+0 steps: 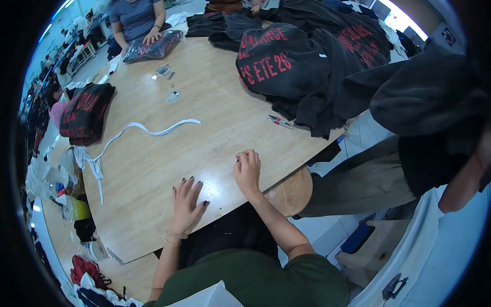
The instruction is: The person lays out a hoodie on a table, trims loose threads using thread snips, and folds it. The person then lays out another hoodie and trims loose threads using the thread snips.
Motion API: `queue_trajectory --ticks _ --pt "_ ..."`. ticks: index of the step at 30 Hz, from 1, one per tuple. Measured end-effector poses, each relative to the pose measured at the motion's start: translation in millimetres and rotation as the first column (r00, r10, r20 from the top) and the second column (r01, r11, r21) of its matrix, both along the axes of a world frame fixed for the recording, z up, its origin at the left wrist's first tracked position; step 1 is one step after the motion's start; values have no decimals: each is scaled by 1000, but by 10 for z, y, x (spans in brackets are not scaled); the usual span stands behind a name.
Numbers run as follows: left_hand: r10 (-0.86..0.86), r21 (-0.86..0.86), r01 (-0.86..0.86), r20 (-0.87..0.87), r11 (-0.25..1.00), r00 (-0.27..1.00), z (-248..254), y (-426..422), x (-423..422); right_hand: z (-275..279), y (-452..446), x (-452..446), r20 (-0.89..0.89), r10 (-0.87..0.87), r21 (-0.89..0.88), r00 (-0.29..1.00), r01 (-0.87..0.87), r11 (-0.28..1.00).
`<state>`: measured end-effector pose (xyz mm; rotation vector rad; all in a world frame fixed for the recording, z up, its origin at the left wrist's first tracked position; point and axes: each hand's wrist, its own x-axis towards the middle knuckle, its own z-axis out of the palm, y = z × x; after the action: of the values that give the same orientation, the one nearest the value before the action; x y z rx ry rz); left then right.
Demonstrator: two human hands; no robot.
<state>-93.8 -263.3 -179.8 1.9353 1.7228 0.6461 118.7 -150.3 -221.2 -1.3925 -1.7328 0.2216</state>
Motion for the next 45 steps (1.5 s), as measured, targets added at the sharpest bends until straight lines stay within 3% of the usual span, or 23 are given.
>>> queue_trajectory --ticks 1,3,40,42,44,45 --pt "-13 1 13 1 1000 1000 -40 -20 57 -14 15 1 -7 7 -22 1000 -8 1000" --pt "-1 99 27 -249 995 968 -135 -27 132 -42 30 6 2 -2 -42 1000 2 999" --pt "7 80 11 -217 997 976 -111 -22 160 -72 22 28 18 16 -134 1000 -14 991" --pt "5 68 10 -216 998 976 -123 -46 156 57 112 45 29 20 -128 999 -16 992" --pt "8 55 3 -209 998 978 -157 -29 148 480 435 119 -258 2 -160 966 -45 986" --pt "13 65 1 -208 998 978 -153 -17 153 800 700 214 -231 -3 40 973 13 999"
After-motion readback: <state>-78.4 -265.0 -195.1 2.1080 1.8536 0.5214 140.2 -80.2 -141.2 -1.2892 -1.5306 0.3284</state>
